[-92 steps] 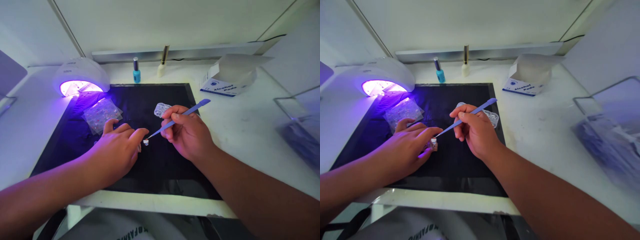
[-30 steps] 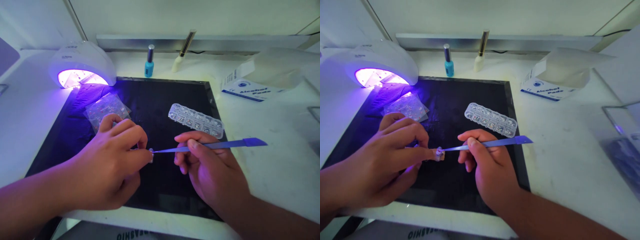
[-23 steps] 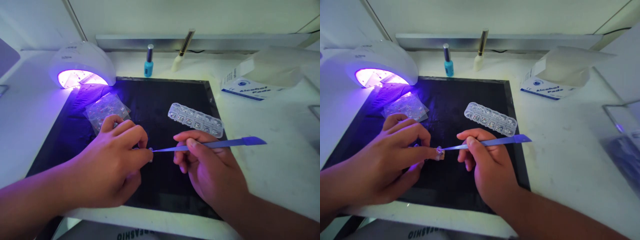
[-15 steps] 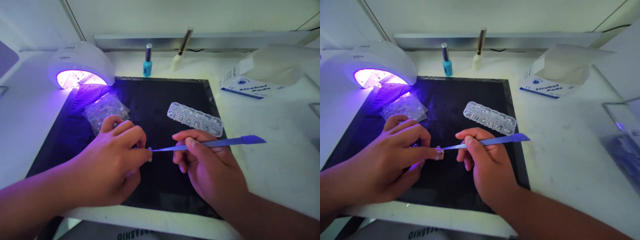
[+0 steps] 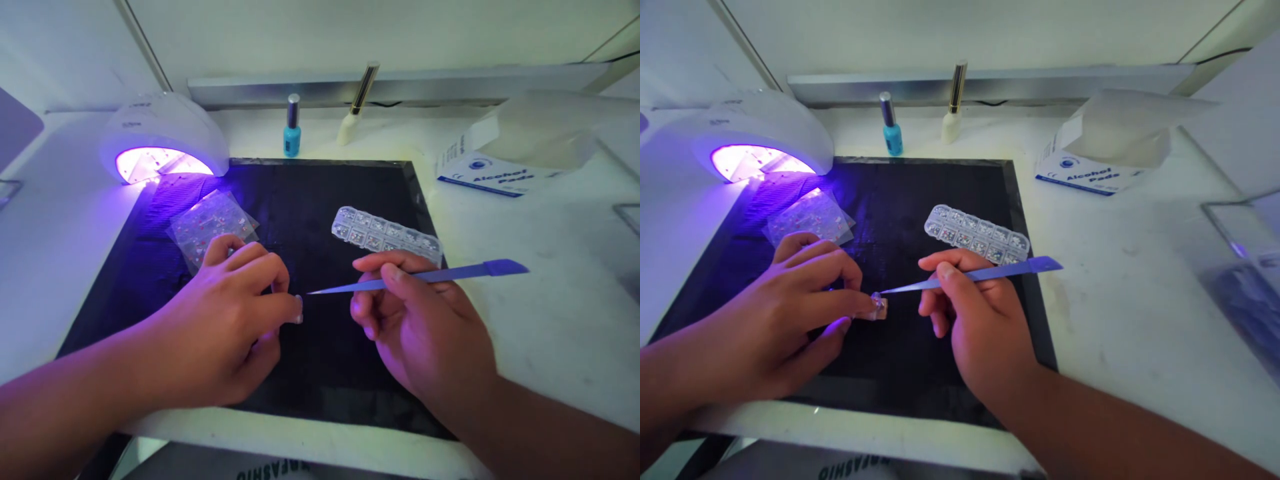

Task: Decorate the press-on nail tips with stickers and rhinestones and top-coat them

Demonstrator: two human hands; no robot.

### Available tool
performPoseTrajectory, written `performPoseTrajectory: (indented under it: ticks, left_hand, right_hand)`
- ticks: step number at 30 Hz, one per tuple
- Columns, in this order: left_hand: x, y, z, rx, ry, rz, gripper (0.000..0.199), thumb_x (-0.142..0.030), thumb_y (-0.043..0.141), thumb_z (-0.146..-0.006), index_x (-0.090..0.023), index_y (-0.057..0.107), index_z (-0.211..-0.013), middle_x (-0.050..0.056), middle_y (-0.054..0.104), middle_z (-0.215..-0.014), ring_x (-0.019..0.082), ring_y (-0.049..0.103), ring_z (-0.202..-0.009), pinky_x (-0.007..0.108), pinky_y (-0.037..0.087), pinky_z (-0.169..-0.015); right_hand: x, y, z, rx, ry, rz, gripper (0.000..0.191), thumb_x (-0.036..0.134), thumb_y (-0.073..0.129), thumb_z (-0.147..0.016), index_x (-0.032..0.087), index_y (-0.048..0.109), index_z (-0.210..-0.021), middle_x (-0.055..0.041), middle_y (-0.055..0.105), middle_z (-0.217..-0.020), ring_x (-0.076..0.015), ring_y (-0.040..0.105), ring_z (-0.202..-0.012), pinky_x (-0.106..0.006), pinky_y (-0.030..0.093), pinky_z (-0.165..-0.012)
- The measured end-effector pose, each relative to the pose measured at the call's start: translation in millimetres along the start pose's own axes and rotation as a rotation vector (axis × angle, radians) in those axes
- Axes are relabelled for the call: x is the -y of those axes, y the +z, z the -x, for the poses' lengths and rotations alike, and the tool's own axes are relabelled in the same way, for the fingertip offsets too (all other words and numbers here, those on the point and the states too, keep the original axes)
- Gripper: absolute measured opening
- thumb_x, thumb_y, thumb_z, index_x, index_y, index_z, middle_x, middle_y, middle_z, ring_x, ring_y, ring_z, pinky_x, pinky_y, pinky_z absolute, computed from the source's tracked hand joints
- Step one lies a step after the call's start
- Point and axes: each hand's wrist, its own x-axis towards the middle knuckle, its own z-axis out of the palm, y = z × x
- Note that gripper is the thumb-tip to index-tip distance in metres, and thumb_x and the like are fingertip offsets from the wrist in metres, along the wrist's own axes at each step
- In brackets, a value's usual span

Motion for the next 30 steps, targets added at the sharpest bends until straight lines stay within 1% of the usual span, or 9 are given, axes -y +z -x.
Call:
performPoseTrajectory:
  ticks: [4,7,13,17,21,26,30]
  left_hand:
    - [0,-0.2,-1,0.000,-0.030,0.010,0.026,-0.010,0.052,-0.082,-0.022,0.072,-0.095,0.005,0.059,-0.089,0.021,0.051,-0.083,0.048,0.032,-0.085]
    - [0,-0.1,-3,-0.009,-0.042,0.010,0.023,-0.011,0.052,-0.085,-0.021,0.071,-0.092,0.005,0.060,-0.090,0.021,0.051,-0.085,0.045,0.032,-0.083]
    - [1,4.4,-10,-0.015,-0.005,-0.030,0.024,-0.008,0.048,-0.088,-0.021,0.068,-0.088,0.004,0.061,-0.092,0.020,0.051,-0.085,0.044,0.032,-0.083]
    - [1,6.9,-13,0.022,-0.002,-0.055,0.026,-0.006,0.047,-0.088,-0.020,0.069,-0.086,0.005,0.059,-0.093,0.020,0.049,-0.086,0.045,0.033,-0.084]
    - [0,4.4,-14,0.062,-0.012,-0.053,0.028,-0.005,0.048,-0.087,-0.022,0.071,-0.086,0.006,0.059,-0.094,0.023,0.050,-0.089,0.046,0.033,-0.084]
    - [1,1.8,-14,0.067,0.000,-0.058,0.032,-0.002,0.050,-0.084,-0.022,0.074,-0.088,0.006,0.059,-0.094,0.023,0.050,-0.090,0.048,0.033,-0.086]
    - [2,1.7,-13,0.036,0.013,-0.027,0.034,-0.001,0.052,-0.085,-0.025,0.074,-0.094,0.005,0.059,-0.097,0.021,0.050,-0.091,0.047,0.033,-0.087]
  right_hand:
    - [5,-3,-8,-0.019,-0.049,-0.077,0.010,0.033,0.067,-0.078,0.025,0.067,-0.073,0.0019,0.058,-0.046,-0.0123,0.045,-0.038,-0.027,0.030,-0.038]
    - [8,-7,-12,-0.029,-0.084,-0.111,0.009,0.032,0.064,-0.079,0.026,0.067,-0.073,0.0022,0.059,-0.047,-0.0121,0.043,-0.037,-0.028,0.029,-0.040]
    - [9,-11,-14,-0.008,-0.120,-0.150,0.010,0.033,0.063,-0.083,0.027,0.067,-0.076,0.0025,0.060,-0.049,-0.0120,0.044,-0.039,-0.029,0.029,-0.043]
    - [10,-11,-15,-0.003,-0.133,-0.162,0.011,0.033,0.064,-0.083,0.027,0.067,-0.075,0.0032,0.060,-0.049,-0.0113,0.044,-0.038,-0.029,0.029,-0.044]
    - [13,-11,-17,-0.001,-0.175,-0.179,0.009,0.031,0.064,-0.082,0.026,0.067,-0.075,0.0036,0.060,-0.049,-0.0109,0.045,-0.039,-0.028,0.029,-0.043]
    - [15,-12,-19,0.000,-0.206,-0.184,0.008,0.030,0.065,-0.082,0.026,0.067,-0.076,0.0036,0.060,-0.050,-0.0116,0.045,-0.040,-0.029,0.029,-0.043]
    - [15,-13,-21,-0.001,-0.212,-0.178,0.009,0.032,0.066,-0.083,0.026,0.067,-0.076,0.0034,0.059,-0.050,-0.0116,0.045,-0.040,-0.029,0.028,-0.043]
